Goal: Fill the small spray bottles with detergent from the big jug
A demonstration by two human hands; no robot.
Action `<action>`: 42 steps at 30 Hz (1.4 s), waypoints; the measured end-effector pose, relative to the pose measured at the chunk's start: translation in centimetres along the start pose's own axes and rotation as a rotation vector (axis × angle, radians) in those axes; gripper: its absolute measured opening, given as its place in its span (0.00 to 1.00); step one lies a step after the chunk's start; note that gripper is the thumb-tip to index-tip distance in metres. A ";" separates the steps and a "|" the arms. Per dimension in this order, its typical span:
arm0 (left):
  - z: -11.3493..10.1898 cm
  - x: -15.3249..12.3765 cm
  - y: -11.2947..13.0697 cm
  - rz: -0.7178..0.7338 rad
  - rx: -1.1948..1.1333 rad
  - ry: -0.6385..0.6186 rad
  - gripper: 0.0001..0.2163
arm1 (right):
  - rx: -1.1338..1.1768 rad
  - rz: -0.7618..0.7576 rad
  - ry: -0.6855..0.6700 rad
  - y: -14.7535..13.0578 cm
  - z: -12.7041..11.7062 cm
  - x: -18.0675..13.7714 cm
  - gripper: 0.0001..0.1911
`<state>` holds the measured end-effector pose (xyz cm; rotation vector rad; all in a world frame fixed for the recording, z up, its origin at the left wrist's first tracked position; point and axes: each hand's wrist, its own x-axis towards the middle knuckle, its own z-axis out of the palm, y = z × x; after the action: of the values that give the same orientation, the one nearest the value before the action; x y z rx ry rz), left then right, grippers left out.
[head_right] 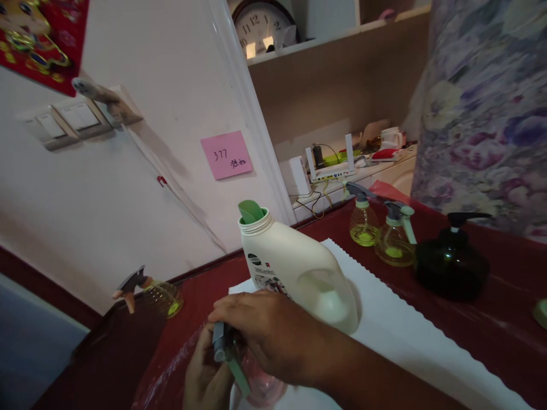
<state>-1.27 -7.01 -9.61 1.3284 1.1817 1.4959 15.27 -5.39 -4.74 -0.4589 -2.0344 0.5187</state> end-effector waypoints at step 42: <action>-0.6 -0.1 -0.2 -0.027 -0.026 -0.070 0.17 | -0.043 0.031 -0.008 0.3 0.1 -0.3 0.17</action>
<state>-1.87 -7.15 -9.86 1.3312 1.1279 1.4299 15.38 -5.30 -5.15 -0.5162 -2.0526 0.4973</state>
